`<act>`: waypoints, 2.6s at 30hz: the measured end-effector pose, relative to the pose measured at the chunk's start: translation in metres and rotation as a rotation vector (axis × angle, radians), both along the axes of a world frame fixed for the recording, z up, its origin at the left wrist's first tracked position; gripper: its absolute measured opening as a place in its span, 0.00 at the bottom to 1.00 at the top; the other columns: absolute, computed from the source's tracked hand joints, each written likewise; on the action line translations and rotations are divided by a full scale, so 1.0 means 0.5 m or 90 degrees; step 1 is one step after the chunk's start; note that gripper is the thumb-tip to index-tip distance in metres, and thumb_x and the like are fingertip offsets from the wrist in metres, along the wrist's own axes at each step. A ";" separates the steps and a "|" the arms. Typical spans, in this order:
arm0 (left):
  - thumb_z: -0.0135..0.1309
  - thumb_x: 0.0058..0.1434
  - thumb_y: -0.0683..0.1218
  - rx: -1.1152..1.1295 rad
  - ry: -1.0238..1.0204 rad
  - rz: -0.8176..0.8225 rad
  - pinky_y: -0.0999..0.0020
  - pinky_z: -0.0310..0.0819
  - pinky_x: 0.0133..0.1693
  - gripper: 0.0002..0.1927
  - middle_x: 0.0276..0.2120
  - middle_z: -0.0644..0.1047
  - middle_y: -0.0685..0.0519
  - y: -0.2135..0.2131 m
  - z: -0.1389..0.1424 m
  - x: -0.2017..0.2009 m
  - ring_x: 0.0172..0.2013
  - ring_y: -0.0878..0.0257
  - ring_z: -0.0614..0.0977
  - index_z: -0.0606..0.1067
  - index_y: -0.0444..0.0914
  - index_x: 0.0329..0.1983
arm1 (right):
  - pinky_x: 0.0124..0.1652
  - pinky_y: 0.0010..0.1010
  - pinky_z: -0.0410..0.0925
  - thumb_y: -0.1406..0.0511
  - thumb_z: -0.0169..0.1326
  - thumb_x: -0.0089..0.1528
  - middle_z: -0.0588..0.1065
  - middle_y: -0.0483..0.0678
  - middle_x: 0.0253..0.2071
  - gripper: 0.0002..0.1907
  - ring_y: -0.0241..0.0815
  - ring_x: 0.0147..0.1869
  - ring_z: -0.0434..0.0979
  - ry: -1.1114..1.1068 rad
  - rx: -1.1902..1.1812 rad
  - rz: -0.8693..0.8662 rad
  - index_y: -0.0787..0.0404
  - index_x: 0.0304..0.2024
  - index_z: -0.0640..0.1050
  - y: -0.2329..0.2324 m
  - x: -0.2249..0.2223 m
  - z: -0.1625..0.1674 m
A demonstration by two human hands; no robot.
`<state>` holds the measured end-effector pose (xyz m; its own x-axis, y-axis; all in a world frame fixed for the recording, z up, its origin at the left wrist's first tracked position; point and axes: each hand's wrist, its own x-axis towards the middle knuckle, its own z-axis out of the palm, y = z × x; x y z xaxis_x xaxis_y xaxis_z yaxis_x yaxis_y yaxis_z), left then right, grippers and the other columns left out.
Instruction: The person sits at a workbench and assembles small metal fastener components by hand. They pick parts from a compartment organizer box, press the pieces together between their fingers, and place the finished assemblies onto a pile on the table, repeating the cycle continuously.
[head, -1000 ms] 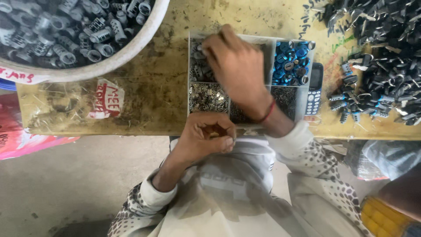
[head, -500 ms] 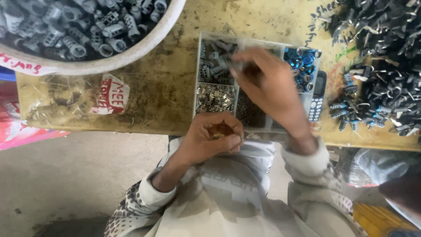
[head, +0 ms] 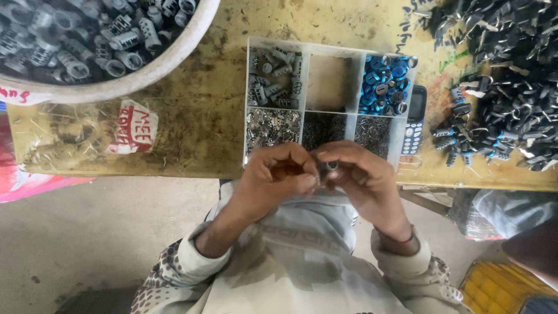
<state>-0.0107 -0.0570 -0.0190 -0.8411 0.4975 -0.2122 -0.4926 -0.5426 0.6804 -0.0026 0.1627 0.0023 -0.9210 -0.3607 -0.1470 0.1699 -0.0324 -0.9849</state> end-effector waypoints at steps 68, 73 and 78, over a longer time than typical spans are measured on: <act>0.58 0.66 0.36 -0.493 0.771 0.076 0.62 0.85 0.54 0.11 0.56 0.78 0.41 0.108 0.017 -0.024 0.56 0.48 0.82 0.75 0.33 0.51 | 0.49 0.32 0.80 0.80 0.57 0.63 0.79 0.55 0.50 0.16 0.43 0.50 0.83 -0.021 0.034 -0.039 0.70 0.54 0.77 0.151 -0.009 0.048; 0.59 0.65 0.38 -0.533 0.872 0.036 0.58 0.83 0.55 0.11 0.57 0.76 0.40 0.097 0.050 -0.025 0.58 0.46 0.81 0.74 0.32 0.49 | 0.44 0.32 0.80 0.80 0.55 0.64 0.80 0.55 0.50 0.17 0.44 0.47 0.84 -0.119 -0.009 -0.004 0.69 0.55 0.78 0.165 0.009 0.036; 0.60 0.61 0.37 -0.544 0.932 0.045 0.55 0.82 0.53 0.12 0.54 0.76 0.40 0.108 0.073 -0.033 0.55 0.44 0.81 0.74 0.31 0.46 | 0.50 0.35 0.81 0.79 0.55 0.65 0.78 0.55 0.52 0.18 0.46 0.53 0.83 -0.139 -0.109 0.031 0.68 0.58 0.76 0.182 0.013 0.038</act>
<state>-0.0271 -0.0032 0.0173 -0.5748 0.6164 0.5382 0.7757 0.2011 0.5982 0.0037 0.2539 0.0215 -0.8552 -0.4408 -0.2726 0.3826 -0.1821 -0.9058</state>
